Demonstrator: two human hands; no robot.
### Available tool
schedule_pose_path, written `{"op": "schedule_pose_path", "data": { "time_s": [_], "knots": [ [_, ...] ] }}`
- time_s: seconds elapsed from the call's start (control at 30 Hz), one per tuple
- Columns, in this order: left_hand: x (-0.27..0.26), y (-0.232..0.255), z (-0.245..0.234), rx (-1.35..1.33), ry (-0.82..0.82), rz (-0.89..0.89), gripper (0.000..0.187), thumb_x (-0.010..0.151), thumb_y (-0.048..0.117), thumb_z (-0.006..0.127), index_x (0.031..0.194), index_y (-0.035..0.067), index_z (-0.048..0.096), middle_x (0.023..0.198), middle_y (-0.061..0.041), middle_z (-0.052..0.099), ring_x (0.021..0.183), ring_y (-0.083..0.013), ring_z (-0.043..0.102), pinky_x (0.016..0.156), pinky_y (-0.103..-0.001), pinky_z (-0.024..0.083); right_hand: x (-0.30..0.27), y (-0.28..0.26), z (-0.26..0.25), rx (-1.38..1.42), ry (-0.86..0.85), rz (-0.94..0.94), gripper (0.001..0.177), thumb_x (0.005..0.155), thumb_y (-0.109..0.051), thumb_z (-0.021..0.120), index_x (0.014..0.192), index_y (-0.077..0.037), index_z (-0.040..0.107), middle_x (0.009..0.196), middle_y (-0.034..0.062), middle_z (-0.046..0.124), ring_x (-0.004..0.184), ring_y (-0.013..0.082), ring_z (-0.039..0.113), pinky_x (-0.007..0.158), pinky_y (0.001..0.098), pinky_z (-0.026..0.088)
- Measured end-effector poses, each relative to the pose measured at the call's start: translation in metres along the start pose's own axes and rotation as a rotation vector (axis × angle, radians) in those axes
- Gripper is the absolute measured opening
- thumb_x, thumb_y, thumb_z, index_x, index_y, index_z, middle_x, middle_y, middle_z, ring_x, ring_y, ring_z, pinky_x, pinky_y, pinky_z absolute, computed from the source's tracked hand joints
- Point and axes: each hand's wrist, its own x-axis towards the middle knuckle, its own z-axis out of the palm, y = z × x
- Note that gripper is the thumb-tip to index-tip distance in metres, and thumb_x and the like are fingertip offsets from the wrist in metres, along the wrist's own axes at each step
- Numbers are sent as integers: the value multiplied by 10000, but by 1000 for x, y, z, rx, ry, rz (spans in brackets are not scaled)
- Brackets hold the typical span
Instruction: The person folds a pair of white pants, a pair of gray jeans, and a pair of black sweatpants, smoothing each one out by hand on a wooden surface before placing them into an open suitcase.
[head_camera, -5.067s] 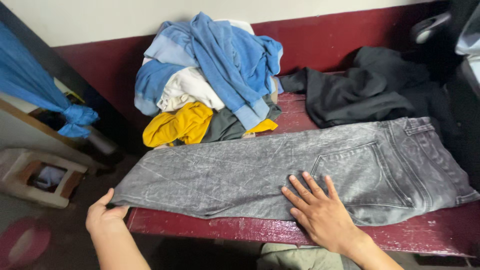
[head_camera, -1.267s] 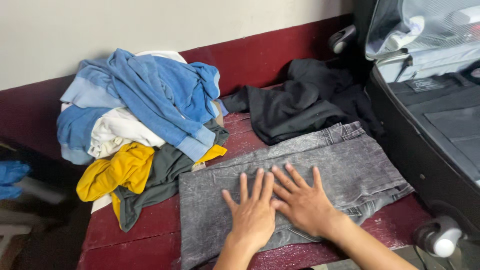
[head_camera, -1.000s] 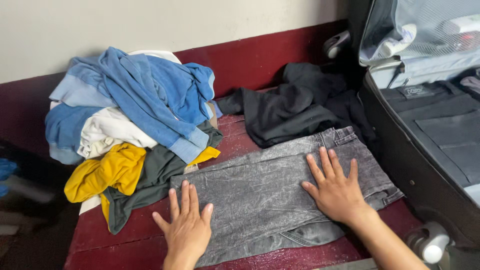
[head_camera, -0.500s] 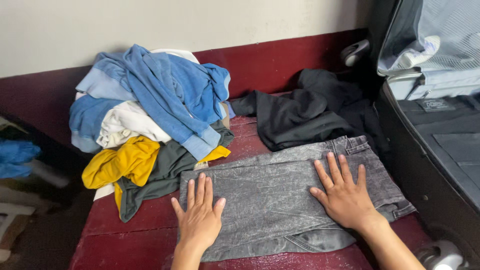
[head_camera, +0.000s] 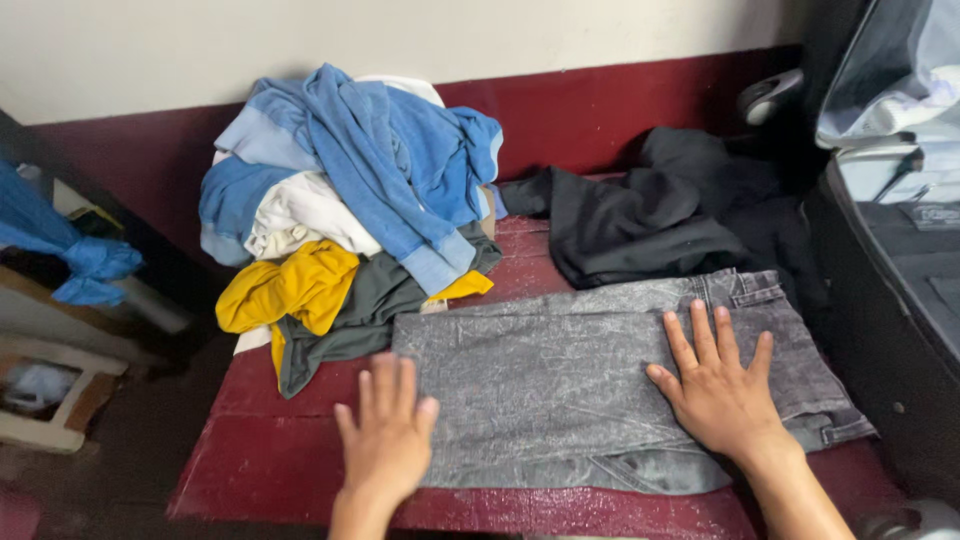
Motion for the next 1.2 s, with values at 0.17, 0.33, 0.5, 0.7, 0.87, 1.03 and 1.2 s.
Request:
{"op": "schedule_pose_path", "data": {
  "time_s": [0.17,0.33,0.5,0.7,0.87,1.03,1.2],
  "knots": [
    [7,90,23,-68,6,201,833,957,501,483,1583,17,223,1699,-236,70,1545,-456,-18,1099,-714,-54,1,0,5,44,77,-17,782,914,-619,352,1558,-181,270,1640,178,220,1505,409,180,1059,797,153],
    [23,142,20,-85,-93,512,668,998,513,453,1556,152,382,1685,-116,255,1560,-360,164,1127,-712,123,-2,0,-2,38,28,-12,794,902,-620,365,1562,-189,272,1634,165,226,1509,396,185,1064,793,157],
    [59,37,11,136,135,129,669,1007,458,420,1569,122,284,1681,-124,152,1545,-311,115,1103,-720,138,-1,-3,-2,21,21,3,789,915,-621,364,1567,-187,274,1638,172,228,1504,395,203,1083,784,151],
    [38,180,34,15,-153,259,708,1001,515,418,1588,129,326,1728,-131,152,1615,-361,54,1239,-633,73,0,0,0,68,38,-12,781,923,-607,366,1565,-175,264,1628,194,214,1501,406,174,1068,785,118],
    [42,169,20,71,-172,259,639,1000,449,397,1589,205,370,1703,-48,257,1606,-313,165,1227,-614,170,2,4,2,29,-10,-25,764,940,-572,357,1591,-191,236,1651,176,189,1523,393,162,1099,767,107],
    [42,51,-4,-11,79,-169,703,1027,480,296,1642,181,129,1753,-41,5,1543,-301,-47,1163,-641,-10,-3,3,-5,90,43,-29,754,952,-579,358,1573,-164,260,1627,202,206,1503,416,156,1074,783,100],
    [6,155,19,51,-78,80,677,1008,466,401,1571,101,305,1709,-160,138,1561,-394,73,1202,-652,106,-9,-3,-24,247,58,-279,740,958,-601,373,1546,-160,292,1653,142,210,1515,395,156,1120,695,126]
  ]
}}
